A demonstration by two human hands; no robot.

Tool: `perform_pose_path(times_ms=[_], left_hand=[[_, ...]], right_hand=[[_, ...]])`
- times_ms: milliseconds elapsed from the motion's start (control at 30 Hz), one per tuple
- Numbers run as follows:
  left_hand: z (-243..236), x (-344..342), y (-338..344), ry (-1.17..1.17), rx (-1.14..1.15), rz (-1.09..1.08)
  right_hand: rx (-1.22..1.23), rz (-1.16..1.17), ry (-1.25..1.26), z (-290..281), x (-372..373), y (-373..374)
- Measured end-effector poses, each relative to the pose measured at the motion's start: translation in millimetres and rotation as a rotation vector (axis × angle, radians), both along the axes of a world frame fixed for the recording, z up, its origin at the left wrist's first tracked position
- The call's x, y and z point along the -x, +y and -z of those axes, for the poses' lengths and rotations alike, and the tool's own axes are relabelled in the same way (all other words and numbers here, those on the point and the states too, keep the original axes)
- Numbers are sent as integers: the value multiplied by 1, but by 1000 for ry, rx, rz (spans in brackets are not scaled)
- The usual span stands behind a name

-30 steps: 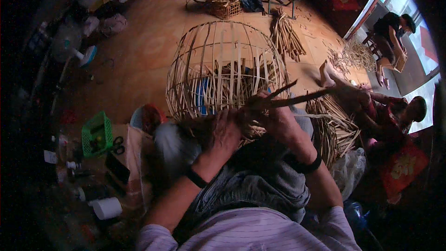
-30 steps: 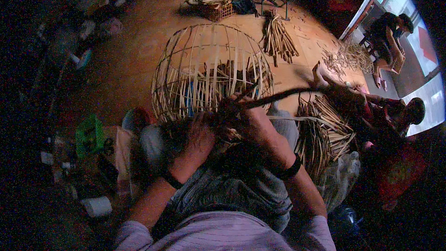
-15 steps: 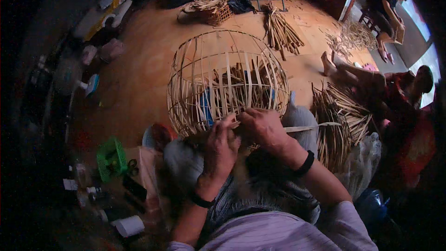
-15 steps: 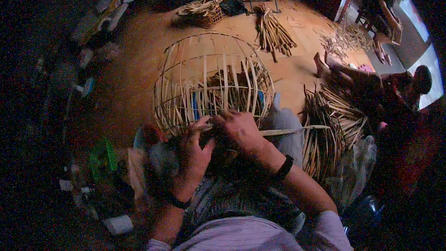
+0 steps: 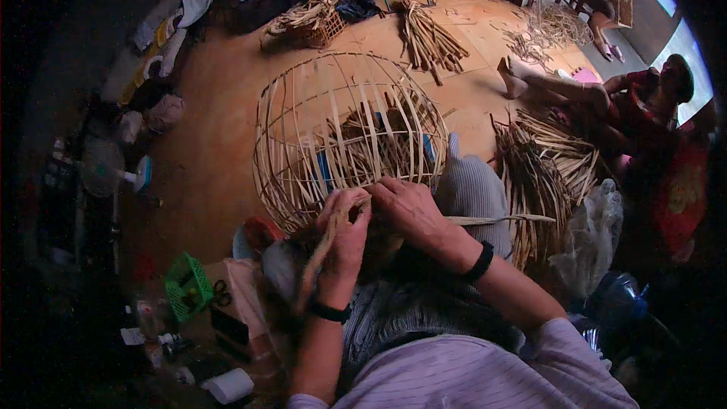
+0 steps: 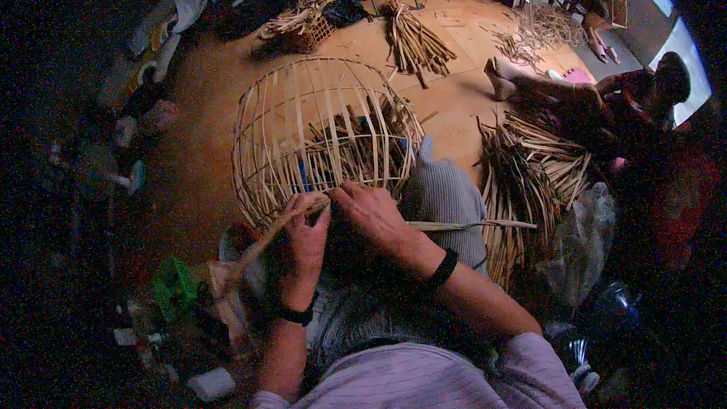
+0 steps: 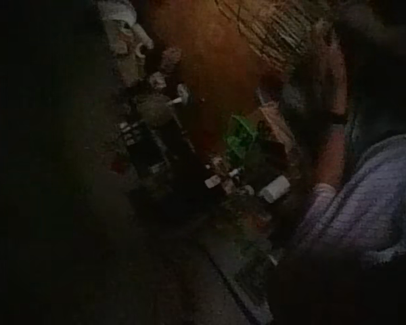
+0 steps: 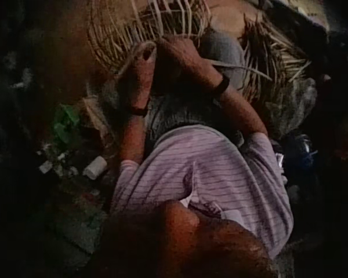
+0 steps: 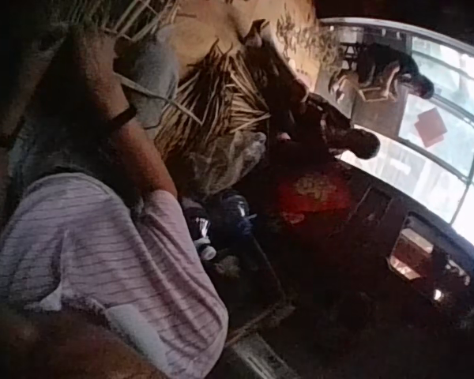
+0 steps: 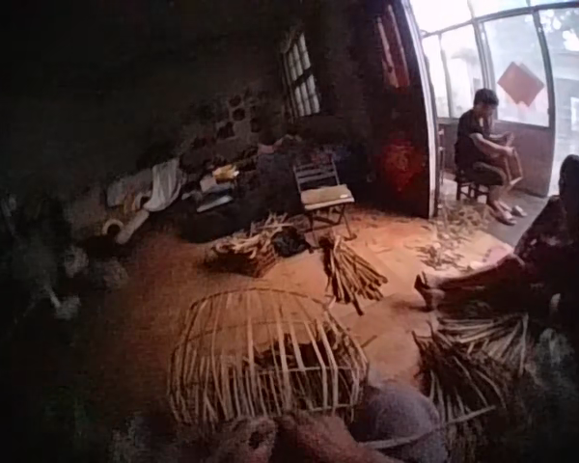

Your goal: Manually weaving a large wicker basket structure by hand.

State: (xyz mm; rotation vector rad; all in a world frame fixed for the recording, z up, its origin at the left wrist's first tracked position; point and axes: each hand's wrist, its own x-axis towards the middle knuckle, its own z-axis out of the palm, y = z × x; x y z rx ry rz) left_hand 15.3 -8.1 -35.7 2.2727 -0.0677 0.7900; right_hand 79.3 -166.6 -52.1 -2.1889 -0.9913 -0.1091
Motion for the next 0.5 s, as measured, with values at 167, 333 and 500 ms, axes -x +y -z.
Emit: perform_pose_path(times_ms=[167,333,500], left_hand=[[-13,4,-7,137,-96,-64],[-6,0,-11,135,-40,-6],[-4,0,-21,438,442,-114]], right_hand=[[-275,109,194,-1,17,-23],[-126,168,162,2,20,-34],[-143,167,75,16,16,-24]])
